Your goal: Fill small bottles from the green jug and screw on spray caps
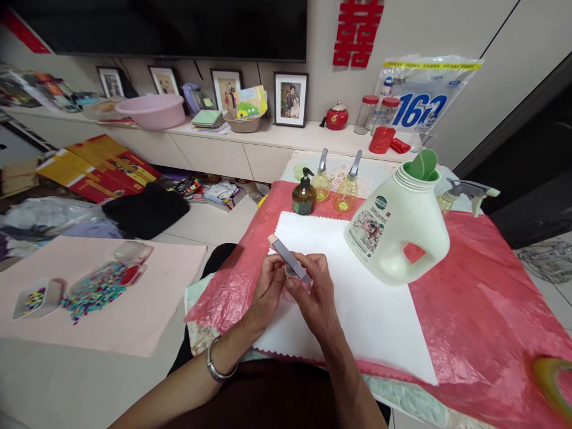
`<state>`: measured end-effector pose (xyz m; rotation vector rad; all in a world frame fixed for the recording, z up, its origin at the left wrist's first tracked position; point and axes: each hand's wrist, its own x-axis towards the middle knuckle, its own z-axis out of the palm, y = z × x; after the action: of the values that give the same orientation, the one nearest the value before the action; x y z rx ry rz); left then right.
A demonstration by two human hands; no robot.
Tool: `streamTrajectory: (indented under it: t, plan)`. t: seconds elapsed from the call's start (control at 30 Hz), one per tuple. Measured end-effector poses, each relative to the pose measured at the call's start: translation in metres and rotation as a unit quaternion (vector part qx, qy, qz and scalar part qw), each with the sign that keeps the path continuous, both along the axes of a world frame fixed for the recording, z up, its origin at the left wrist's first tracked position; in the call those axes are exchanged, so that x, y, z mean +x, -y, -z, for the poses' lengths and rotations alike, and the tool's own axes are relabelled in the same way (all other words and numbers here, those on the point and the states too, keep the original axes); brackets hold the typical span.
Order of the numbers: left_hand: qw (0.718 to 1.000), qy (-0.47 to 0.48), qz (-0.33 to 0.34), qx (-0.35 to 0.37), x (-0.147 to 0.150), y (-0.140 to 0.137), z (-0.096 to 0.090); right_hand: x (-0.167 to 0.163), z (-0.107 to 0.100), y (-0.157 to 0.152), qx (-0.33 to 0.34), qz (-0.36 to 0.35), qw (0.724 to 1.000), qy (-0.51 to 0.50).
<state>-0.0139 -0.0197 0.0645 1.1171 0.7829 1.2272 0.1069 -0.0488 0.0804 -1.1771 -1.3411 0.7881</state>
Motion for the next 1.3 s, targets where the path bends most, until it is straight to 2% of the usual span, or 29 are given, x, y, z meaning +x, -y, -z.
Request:
streamTrajectory:
  t: [0.1, 0.4, 0.67, 0.93, 1.17, 1.3]
  plan:
    - [1.000, -0.014, -0.012, 0.005, 0.000, 0.000, 0.001, 0.004, 0.001, 0.000, 0.001, -0.008, 1.000, -0.016]
    - [1.000, 0.013, 0.017, -0.016, -0.001, 0.001, 0.003, -0.008, 0.005, -0.006, 0.002, 0.078, 0.996, -0.033]
    - [1.000, -0.020, -0.018, 0.011, -0.001, 0.000, 0.001, 0.007, 0.002, -0.001, -0.005, -0.040, 0.999, -0.021]
    - [1.000, -0.007, -0.011, 0.001, -0.002, -0.001, 0.002, -0.001, 0.009, -0.005, 0.005, 0.031, 0.999, -0.042]
    - [1.000, -0.001, 0.005, -0.003, -0.002, -0.001, 0.003, 0.005, 0.005, -0.004, -0.012, -0.007, 1.000, -0.020]
    - [0.999, -0.030, 0.013, 0.019, -0.007, -0.003, 0.013, 0.005, 0.003, -0.003, -0.012, 0.002, 1.000, -0.024]
